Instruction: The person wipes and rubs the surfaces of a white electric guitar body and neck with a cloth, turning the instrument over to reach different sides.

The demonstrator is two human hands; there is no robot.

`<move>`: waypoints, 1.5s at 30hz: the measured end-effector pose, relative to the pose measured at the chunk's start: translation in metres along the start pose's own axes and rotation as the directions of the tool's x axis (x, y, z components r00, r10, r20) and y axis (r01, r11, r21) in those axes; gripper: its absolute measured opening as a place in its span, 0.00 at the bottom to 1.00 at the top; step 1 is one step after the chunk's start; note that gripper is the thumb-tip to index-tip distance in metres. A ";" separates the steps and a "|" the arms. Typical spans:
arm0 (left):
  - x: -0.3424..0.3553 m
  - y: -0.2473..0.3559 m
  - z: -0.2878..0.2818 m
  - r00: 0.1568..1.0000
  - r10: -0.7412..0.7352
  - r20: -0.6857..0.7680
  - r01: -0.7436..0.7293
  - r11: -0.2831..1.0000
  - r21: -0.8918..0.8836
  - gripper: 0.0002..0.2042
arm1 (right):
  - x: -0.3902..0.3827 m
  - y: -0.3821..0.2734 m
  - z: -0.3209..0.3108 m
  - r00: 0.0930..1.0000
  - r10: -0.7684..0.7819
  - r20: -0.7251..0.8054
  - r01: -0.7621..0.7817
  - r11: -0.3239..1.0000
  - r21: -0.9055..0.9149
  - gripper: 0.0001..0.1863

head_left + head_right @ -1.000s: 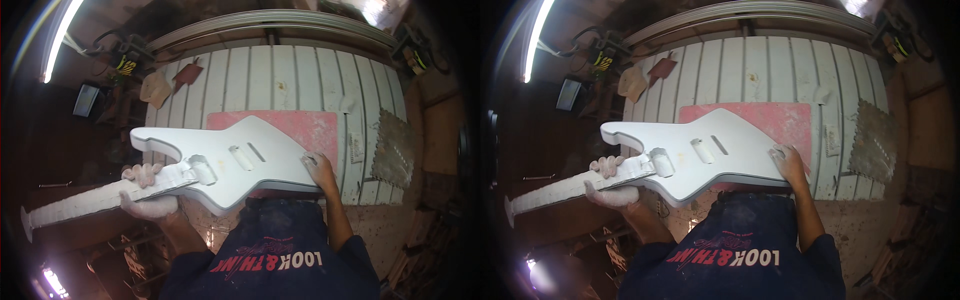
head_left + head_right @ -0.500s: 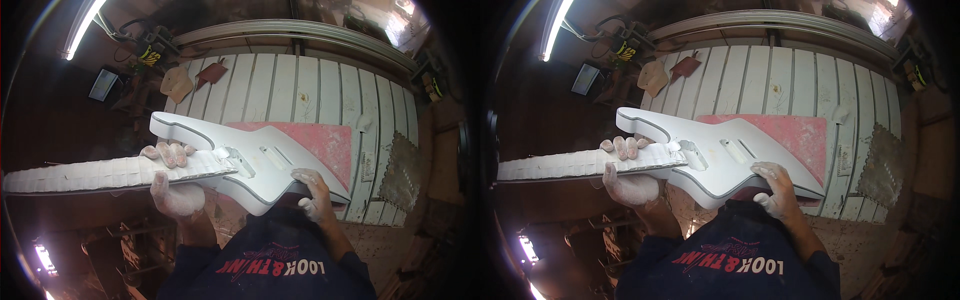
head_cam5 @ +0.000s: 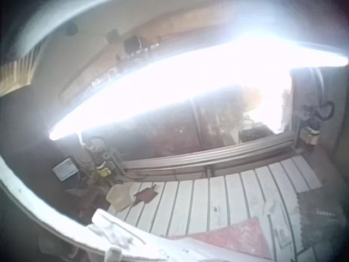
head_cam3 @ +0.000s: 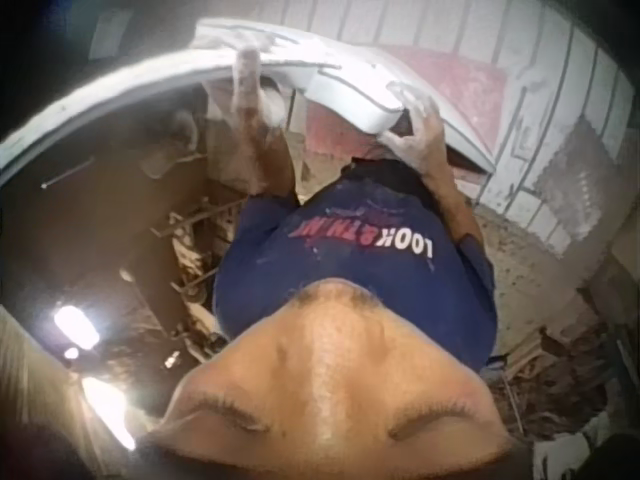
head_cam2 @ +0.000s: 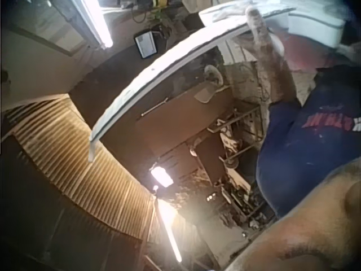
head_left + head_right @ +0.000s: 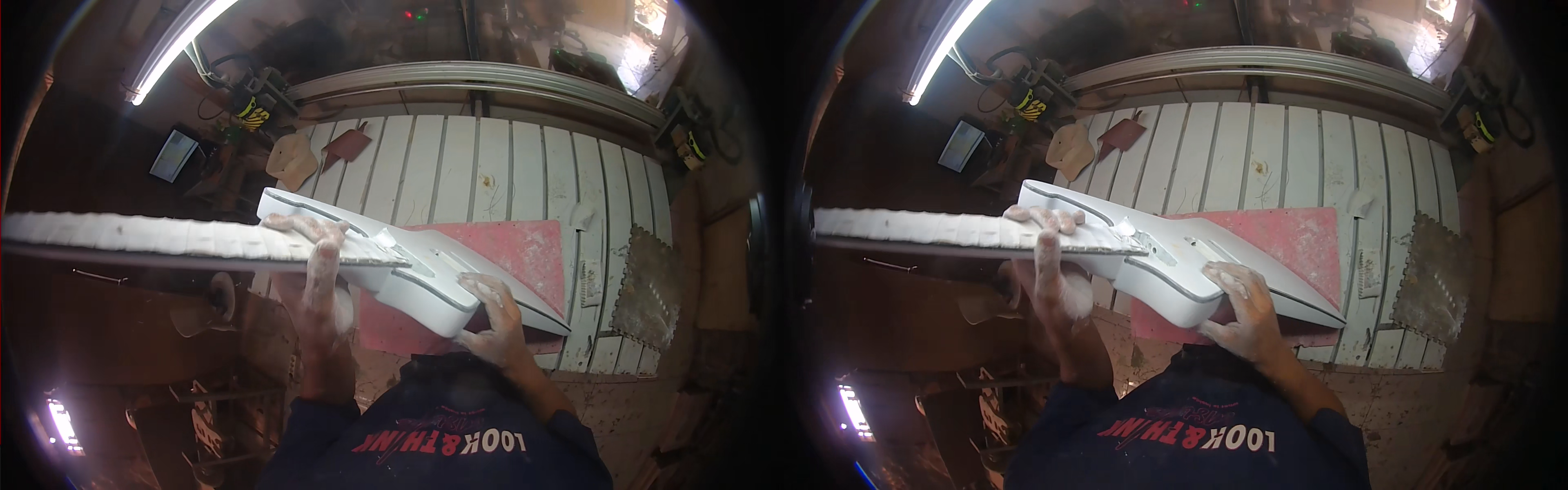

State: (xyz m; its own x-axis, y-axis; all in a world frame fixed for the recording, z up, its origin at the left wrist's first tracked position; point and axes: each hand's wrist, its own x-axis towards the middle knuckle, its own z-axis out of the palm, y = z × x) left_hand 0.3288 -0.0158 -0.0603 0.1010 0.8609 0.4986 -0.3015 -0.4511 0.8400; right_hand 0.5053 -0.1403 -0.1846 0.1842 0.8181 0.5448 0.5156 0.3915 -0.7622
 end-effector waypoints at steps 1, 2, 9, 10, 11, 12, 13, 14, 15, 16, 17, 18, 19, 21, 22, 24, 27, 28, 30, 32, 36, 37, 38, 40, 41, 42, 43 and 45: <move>0.003 -0.002 -0.005 1.000 -0.026 -0.008 0.026 0.993 0.112 0.20 | 0.004 -0.001 0.004 1.000 -0.018 -0.010 0.018 0.999 -0.031 0.43; 0.008 -0.005 -0.008 0.998 -0.054 -0.012 0.055 0.975 0.216 0.21 | 0.006 0.003 0.009 1.000 -0.026 -0.015 0.026 0.999 -0.039 0.43; 0.013 -0.039 0.012 0.993 -0.116 -0.018 0.116 0.956 0.268 0.43 | 0.029 0.032 0.028 0.998 0.047 -0.040 -0.052 0.986 -0.157 0.35; 0.007 -0.049 0.013 0.991 -0.128 0.022 0.113 0.933 0.342 0.44 | 0.034 0.036 0.026 0.997 0.018 -0.074 -0.028 0.991 -0.131 0.34; 0.002 -0.053 0.008 0.993 -0.121 0.020 0.107 0.934 0.341 0.44 | 0.037 0.037 0.025 0.995 -0.010 -0.103 0.000 0.995 -0.097 0.33; -0.004 -0.056 0.003 0.986 -0.142 0.087 0.097 0.916 0.388 0.42 | 0.039 0.038 0.025 0.994 -0.018 -0.104 0.008 0.995 -0.097 0.33; -0.005 -0.058 0.003 0.974 -0.168 0.154 0.087 0.899 0.429 0.41 | 0.039 0.040 0.024 0.992 0.030 -0.121 -0.040 0.996 -0.080 0.32; -0.004 -0.058 0.004 0.974 -0.162 0.155 0.083 0.902 0.423 0.41 | 0.040 0.043 0.024 0.987 0.078 -0.138 -0.087 0.994 -0.062 0.31; -0.001 -0.057 0.005 0.973 -0.165 0.161 0.079 0.894 0.440 0.38 | 0.041 0.045 0.022 0.987 0.072 -0.141 -0.082 0.994 -0.069 0.31; 0.002 -0.055 0.008 0.971 -0.170 0.166 0.077 0.885 0.460 0.35 | 0.041 0.047 0.022 0.985 0.092 -0.146 -0.103 0.992 -0.067 0.31; 0.007 -0.049 0.014 0.971 -0.214 0.106 0.141 0.872 0.470 0.29 | 0.041 0.050 0.021 0.982 0.113 -0.151 -0.124 0.990 -0.067 0.31; 0.013 -0.052 0.016 0.971 -0.210 0.110 0.137 0.875 0.464 0.29 | 0.042 0.052 0.020 0.982 0.109 -0.155 -0.122 0.990 -0.073 0.31; 0.019 -0.054 0.016 0.980 -0.189 0.068 0.142 0.891 0.432 0.27 | 0.044 0.053 0.021 0.983 0.105 -0.148 -0.116 0.991 -0.070 0.31; 0.035 -0.050 0.016 0.988 -0.151 0.039 0.120 0.898 0.424 0.22 | 0.046 0.055 0.024 0.985 0.098 -0.140 -0.109 0.992 -0.067 0.31; 0.043 -0.049 0.017 0.988 -0.146 0.041 0.116 0.901 0.417 0.22 | 0.048 0.056 0.024 0.983 0.124 -0.137 -0.135 0.989 -0.068 0.32; 0.056 -0.046 0.018 0.990 -0.136 -0.029 0.139 0.949 0.282 0.20 | 0.050 0.055 0.022 0.980 0.144 -0.136 -0.155 0.985 -0.075 0.32; 0.065 -0.047 0.009 0.996 -0.083 -0.023 0.086 0.955 0.285 0.21 | 0.051 0.047 0.020 0.981 0.165 -0.103 -0.172 0.983 -0.063 0.31; 0.065 -0.047 0.008 0.993 -0.113 -0.011 0.112 0.957 0.267 0.22 | 0.051 0.048 0.019 0.979 0.178 -0.104 -0.185 0.981 -0.062 0.31; 0.058 -0.057 0.008 0.996 -0.095 0.001 0.092 0.972 0.214 0.24 | 0.048 0.052 0.020 0.978 0.180 -0.102 -0.187 0.980 -0.064 0.31; 0.048 -0.058 0.009 0.981 -0.188 0.057 0.177 0.971 0.163 0.22 | 0.045 0.059 0.023 0.980 0.126 -0.154 -0.137 0.989 -0.060 0.32; 0.050 -0.068 0.009 0.985 -0.153 0.083 0.135 0.972 0.190 0.22 | 0.042 0.062 0.020 0.974 0.160 -0.162 -0.171 0.984 -0.058 0.31; 0.052 -0.066 0.011 0.984 -0.163 0.075 0.145 0.968 0.205 0.22 | 0.041 0.063 0.019 0.973 0.166 -0.160 -0.179 0.981 -0.070 0.31; 0.054 -0.064 0.012 0.986 -0.141 0.087 0.122 0.973 0.196 0.22 | 0.043 0.065 0.018 0.973 0.162 -0.164 -0.177 0.981 -0.080 0.31; 0.055 -0.055 0.011 0.982 -0.157 0.101 0.136 0.973 0.186 0.22 | 0.037 0.073 0.025 0.977 0.126 -0.174 -0.146 0.983 -0.108 0.32; 0.054 -0.050 0.011 0.982 -0.162 0.096 0.136 0.963 0.231 0.21 | 0.034 0.075 0.029 0.973 0.095 -0.209 -0.123 0.984 -0.125 0.32; 0.049 -0.038 0.003 0.986 -0.149 0.075 0.122 0.949 0.291 0.21 | 0.031 0.075 0.037 0.977 0.094 -0.190 -0.114 0.988 -0.101 0.32; 0.046 -0.033 0.000 0.990 -0.104 0.100 0.069 0.950 0.306 0.22 | 0.026 0.074 0.038 0.983 0.081 -0.166 -0.108 0.981 -0.159 0.32; 0.047 -0.043 0.020 0.985 -0.087 0.151 0.044 0.962 0.269 0.21 | 0.026 0.073 0.012 0.972 0.046 -0.230 -0.084 0.984 -0.158 0.32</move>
State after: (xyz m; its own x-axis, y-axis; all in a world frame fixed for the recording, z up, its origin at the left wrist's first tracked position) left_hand 0.3657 0.0394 -0.0691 0.2687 0.8515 0.4503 -0.0302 -0.4598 0.8875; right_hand 0.5376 -0.0847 -0.2305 0.3951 0.7164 0.5750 0.6241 0.2499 -0.7403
